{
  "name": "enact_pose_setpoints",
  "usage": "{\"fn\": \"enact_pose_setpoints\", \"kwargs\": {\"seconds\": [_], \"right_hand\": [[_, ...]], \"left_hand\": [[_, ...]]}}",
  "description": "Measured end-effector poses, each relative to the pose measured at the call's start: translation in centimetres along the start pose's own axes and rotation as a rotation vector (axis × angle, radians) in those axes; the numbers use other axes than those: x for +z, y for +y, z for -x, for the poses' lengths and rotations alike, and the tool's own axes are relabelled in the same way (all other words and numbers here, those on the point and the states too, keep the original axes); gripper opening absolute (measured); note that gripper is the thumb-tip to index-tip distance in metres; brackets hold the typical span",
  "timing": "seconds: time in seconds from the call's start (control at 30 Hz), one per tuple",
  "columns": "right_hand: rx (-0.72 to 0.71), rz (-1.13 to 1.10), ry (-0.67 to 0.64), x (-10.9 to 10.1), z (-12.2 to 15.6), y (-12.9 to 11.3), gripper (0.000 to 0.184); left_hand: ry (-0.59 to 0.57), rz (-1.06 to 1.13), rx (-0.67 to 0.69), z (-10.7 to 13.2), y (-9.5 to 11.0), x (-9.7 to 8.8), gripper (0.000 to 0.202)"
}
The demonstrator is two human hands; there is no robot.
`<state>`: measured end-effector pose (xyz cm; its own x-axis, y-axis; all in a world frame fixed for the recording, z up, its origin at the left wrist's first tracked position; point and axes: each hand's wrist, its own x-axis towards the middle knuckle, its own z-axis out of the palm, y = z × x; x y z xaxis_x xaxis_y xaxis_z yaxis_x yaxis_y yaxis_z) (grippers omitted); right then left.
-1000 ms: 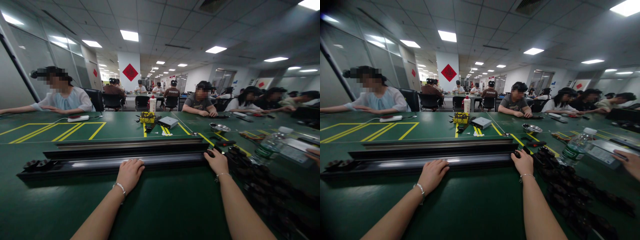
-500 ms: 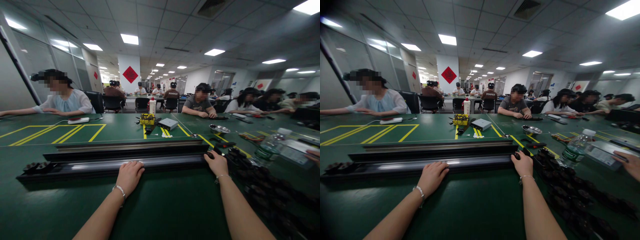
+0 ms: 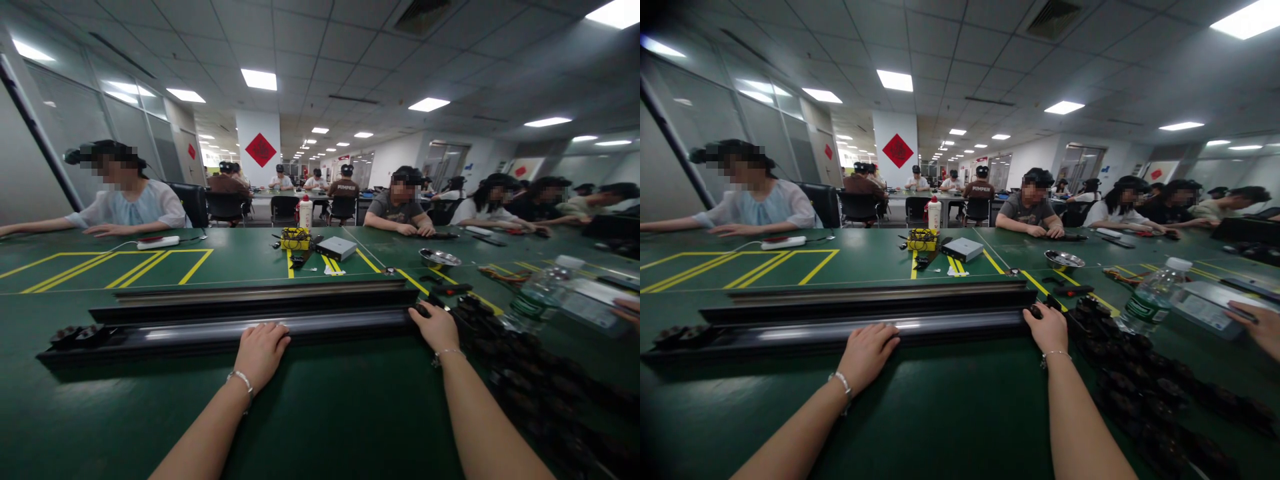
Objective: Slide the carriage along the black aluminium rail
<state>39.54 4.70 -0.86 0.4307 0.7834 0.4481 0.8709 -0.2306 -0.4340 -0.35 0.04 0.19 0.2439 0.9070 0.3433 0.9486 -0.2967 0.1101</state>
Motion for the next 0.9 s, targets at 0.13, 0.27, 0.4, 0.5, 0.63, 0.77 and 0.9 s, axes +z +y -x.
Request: {"fn": "enact_pose_setpoints", "kwargs": {"seconds": [0.13,0.27,0.4,0.5,0.63,0.77,0.9], "right_hand": [[0.021,-0.006,-0.012,-0.2,0.1,-0.1,0.047],[0.019,-0.026,-0.013,-0.6,0.0,-0.4,0.048],[0.027,-0.062,-0.03,-0.9,0.0,-0.5,0.049],[0.038,-0.068,-0.033,-1.0,0.1,-0.5,0.049],[0.039,-0.08,-0.022,-1.1,0.2,-0.7,0.047],[-0.003,-0.081,-0.012,-0.8,0.2,-0.4,0.045],[-0.044,-0.024,0.026,-0.1,0.0,0.3,0.046]], "left_hand": [[0.008,0.006,0.01,0.0,0.0,0.0,0.026],[0.01,0.009,0.011,0.0,0.0,-0.1,0.025],[0.016,0.009,0.018,0.0,0.1,-0.3,0.025],[0.015,0.006,0.014,0.0,0.1,-0.4,0.025],[0.01,0.003,0.011,0.0,0.1,-0.3,0.026],[-0.005,0.017,-0.003,0.0,0.1,-0.3,0.028],[-0.003,0.029,0.001,0.0,0.1,-0.4,0.028]]}}
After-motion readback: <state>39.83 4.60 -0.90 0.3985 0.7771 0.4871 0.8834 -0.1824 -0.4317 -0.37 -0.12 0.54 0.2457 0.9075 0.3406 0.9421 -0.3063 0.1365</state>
